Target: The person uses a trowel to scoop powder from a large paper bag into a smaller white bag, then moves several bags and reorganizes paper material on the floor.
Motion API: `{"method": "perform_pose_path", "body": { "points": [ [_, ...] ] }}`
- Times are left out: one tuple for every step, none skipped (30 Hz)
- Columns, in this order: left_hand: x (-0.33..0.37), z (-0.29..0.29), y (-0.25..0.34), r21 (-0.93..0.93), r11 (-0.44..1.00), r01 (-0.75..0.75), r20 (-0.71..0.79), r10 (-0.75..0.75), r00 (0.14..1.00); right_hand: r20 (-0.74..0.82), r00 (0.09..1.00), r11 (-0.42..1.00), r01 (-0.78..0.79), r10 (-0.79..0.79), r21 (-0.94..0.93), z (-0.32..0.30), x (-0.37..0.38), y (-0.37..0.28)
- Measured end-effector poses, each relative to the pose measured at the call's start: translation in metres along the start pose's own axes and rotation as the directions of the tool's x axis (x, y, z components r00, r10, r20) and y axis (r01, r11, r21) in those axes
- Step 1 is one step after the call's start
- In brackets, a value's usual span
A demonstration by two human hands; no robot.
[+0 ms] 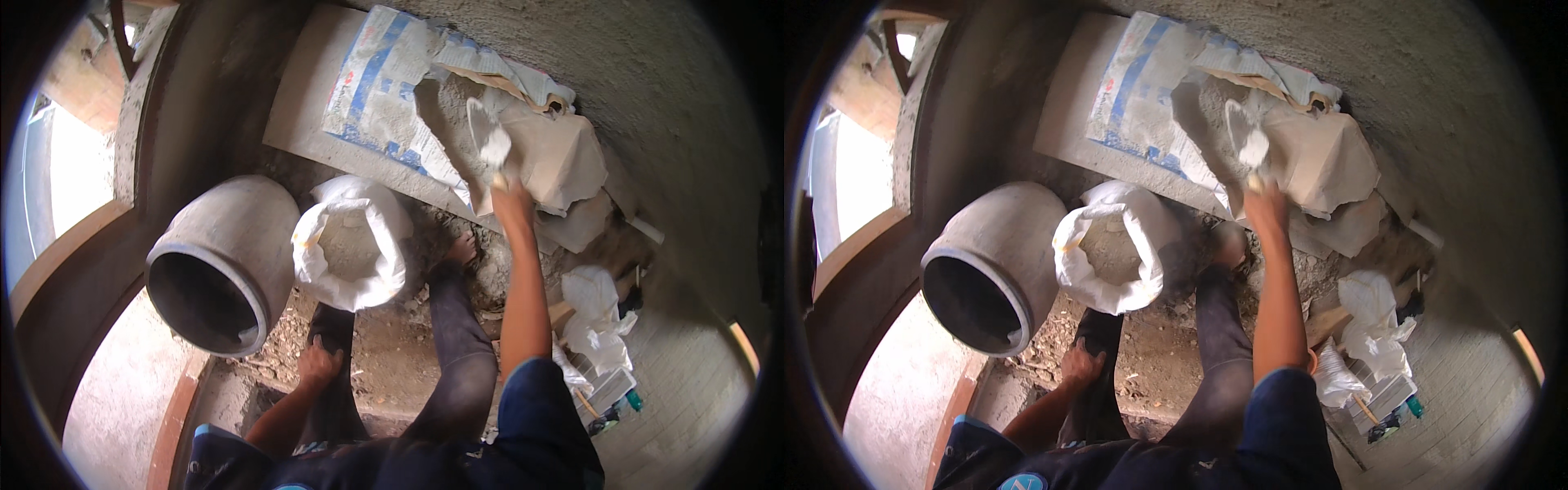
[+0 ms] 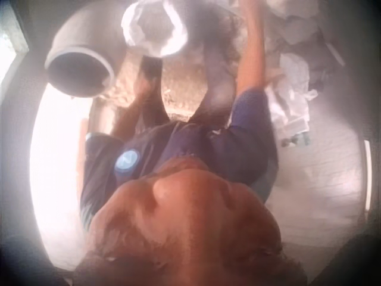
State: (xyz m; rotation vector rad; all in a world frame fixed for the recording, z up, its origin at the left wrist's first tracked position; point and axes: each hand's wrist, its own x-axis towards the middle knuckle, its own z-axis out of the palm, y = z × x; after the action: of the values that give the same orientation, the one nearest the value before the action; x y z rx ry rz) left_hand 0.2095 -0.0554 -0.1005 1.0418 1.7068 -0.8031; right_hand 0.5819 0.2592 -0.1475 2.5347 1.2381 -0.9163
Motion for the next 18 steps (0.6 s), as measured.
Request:
{"method": "perform_pose_path", "body": {
  "points": [
    [-0.001, -0.002, 0.0, -0.003, 1.0, 0.004, 0.018, -0.004, 1.0, -0.058, 0.998, 0.992, -0.026, 0.019, -0.126, 0.01, 0.033, -0.009],
    [-0.001, -0.003, -0.001, -0.011, 1.0, 0.023, 0.028, -0.022, 0.999, -0.079, 0.997, 0.999, -0.014, 0.011, -0.041, 0.021, 0.058, -0.02],
    [0.001, -0.003, 0.0, -0.02, 0.999, 0.034, 0.042, -0.033, 0.999, -0.107, 0.994, 0.999, -0.004, 0.008, 0.039, 0.028, 0.081, -0.028],
    [0.003, -0.003, 0.003, -0.023, 0.999, 0.039, 0.061, -0.037, 0.997, -0.123, 0.992, 1.0, 0.008, -0.005, 0.023, 0.038, 0.117, -0.025],
    [0.004, -0.002, 0.006, -0.026, 1.0, 0.015, 0.043, -0.014, 0.999, -0.135, 0.991, 1.0, 0.021, -0.02, 0.005, 0.051, 0.148, -0.019],
    [0.004, -0.001, 0.006, -0.029, 1.0, 0.01, 0.021, -0.01, 1.0, -0.147, 0.989, 0.999, 0.04, -0.037, 0.021, 0.062, 0.164, -0.026],
    [0.007, 0.001, 0.006, -0.034, 0.999, -0.001, -0.001, 0.001, 1.0, -0.164, 0.985, 0.998, 0.058, -0.052, 0.034, 0.07, 0.176, -0.034],
    [0.008, 0.005, 0.006, -0.034, 0.999, 0.002, -0.005, -0.002, 1.0, -0.176, 0.982, 0.995, 0.081, -0.071, 0.05, 0.08, 0.18, -0.042],
    [0.007, 0.007, 0.004, -0.03, 0.999, 0.011, -0.006, -0.011, 1.0, -0.172, 0.982, 0.993, 0.092, -0.078, 0.073, 0.088, 0.175, -0.049],
    [0.007, 0.008, 0.003, -0.027, 0.999, 0.018, -0.007, -0.018, 1.0, -0.171, 0.982, 0.99, 0.102, -0.085, 0.096, 0.093, 0.169, -0.055],
    [0.006, 0.009, 0.005, -0.042, 0.999, 0.016, -0.002, -0.016, 1.0, -0.174, 0.98, 0.987, 0.116, -0.096, 0.112, 0.096, 0.165, -0.058],
    [0.006, 0.009, 0.007, -0.057, 0.998, 0.012, 0.002, -0.012, 1.0, -0.161, 0.982, 0.988, 0.112, -0.094, 0.105, 0.103, 0.166, -0.057],
    [0.006, 0.009, 0.007, -0.072, 0.997, 0.006, 0.006, -0.006, 1.0, -0.151, 0.984, 0.989, 0.107, -0.091, 0.098, 0.111, 0.169, -0.051],
    [0.005, 0.01, 0.005, -0.065, 0.998, 0.012, 0.0, -0.012, 1.0, -0.142, 0.986, 0.991, 0.102, -0.088, 0.09, 0.118, 0.169, -0.048],
    [0.005, 0.012, 0.002, -0.058, 0.998, 0.016, -0.006, -0.017, 1.0, -0.108, 0.986, 0.99, 0.134, -0.127, 0.052, 0.128, 0.165, -0.045],
    [0.005, 0.011, 0.004, -0.05, 0.999, 0.009, -0.016, -0.009, 1.0, -0.084, 0.983, 0.987, 0.162, -0.161, 0.014, 0.129, 0.16, -0.039],
    [0.006, 0.011, 0.005, -0.051, 0.999, 0.019, -0.004, -0.02, 1.0, -0.057, 0.979, 0.98, 0.197, -0.197, -0.016, 0.134, 0.158, -0.038],
    [0.007, 0.01, 0.006, -0.05, 0.998, 0.03, 0.009, -0.03, 1.0, -0.05, 0.975, 0.977, 0.215, -0.215, -0.01, 0.138, 0.161, -0.04]
  ]
}}
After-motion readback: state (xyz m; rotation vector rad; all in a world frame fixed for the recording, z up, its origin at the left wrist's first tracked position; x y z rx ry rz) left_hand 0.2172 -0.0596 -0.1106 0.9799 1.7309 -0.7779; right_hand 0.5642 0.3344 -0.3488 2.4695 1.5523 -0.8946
